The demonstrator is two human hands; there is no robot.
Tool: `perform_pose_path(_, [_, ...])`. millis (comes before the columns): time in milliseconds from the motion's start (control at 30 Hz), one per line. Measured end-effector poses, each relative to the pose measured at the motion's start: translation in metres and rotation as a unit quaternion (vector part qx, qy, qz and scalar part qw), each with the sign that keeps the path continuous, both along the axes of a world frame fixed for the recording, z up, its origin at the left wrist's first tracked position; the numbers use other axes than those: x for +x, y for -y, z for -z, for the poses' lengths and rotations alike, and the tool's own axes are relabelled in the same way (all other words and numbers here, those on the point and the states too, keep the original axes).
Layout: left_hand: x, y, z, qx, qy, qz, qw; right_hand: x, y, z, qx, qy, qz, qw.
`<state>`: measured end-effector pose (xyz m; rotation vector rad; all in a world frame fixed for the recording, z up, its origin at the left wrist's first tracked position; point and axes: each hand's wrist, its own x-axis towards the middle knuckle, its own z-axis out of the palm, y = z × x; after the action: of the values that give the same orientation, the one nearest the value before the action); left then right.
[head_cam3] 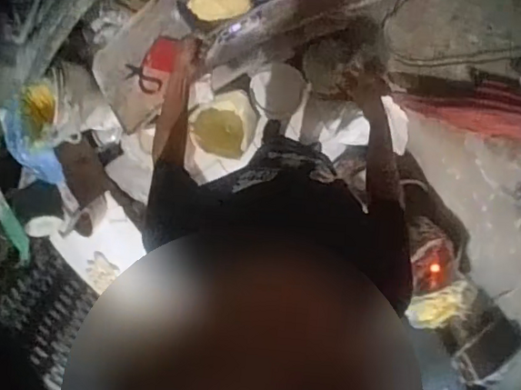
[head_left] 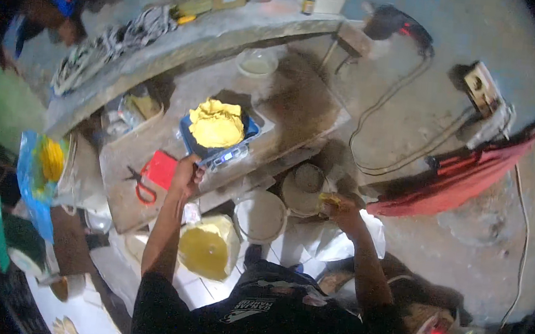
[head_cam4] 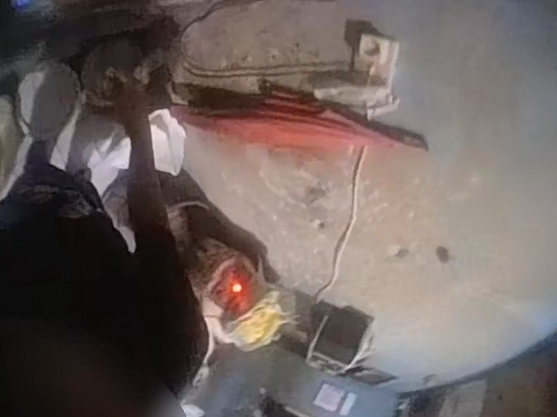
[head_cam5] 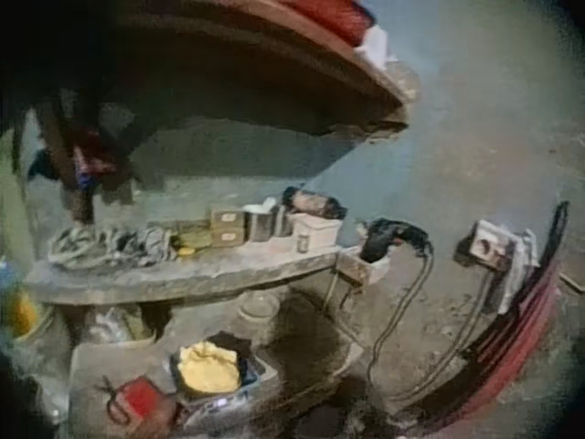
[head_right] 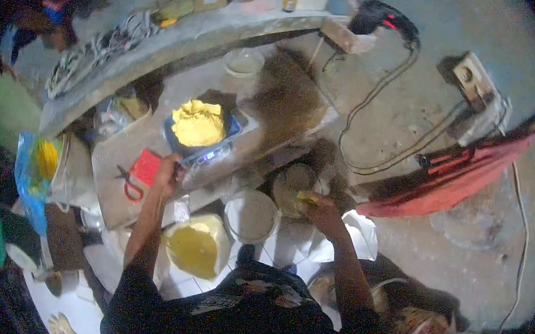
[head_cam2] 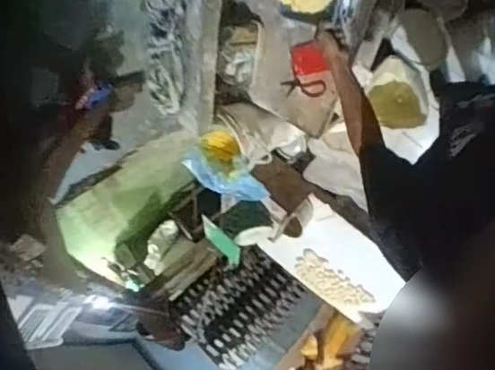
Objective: The person weighs liquid, powdered ingredients, and margarine on a digital scale using plastic containers. The person then adds the ingredients into an industrial dough mixer and handles the dough inside the mixing bowl by hand.
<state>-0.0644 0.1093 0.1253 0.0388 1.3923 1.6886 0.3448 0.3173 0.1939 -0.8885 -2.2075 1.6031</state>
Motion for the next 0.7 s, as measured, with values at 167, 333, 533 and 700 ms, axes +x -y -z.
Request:
perform_pose_path(167, [0.036,-0.051,-0.012,0.053,-0.017,0.029,0.998,0.06,0.012,0.019,-0.052,0.003,0.121,0.991])
perform_pose_path(333, [0.081,-0.155,0.005,0.079,0.062,0.042,0.994,0.106,0.038,0.021,-0.166,-0.068,0.22,0.959])
perform_pose_path(533, [0.095,-0.262,0.152,0.237,0.114,0.061,0.963,0.145,0.056,-0.002,-0.192,-0.05,0.209,0.958])
perform_pose_path(700, [0.203,-0.243,0.022,0.212,0.058,0.097,0.971,0.205,0.072,0.029,-0.2,-0.075,0.286,0.934])
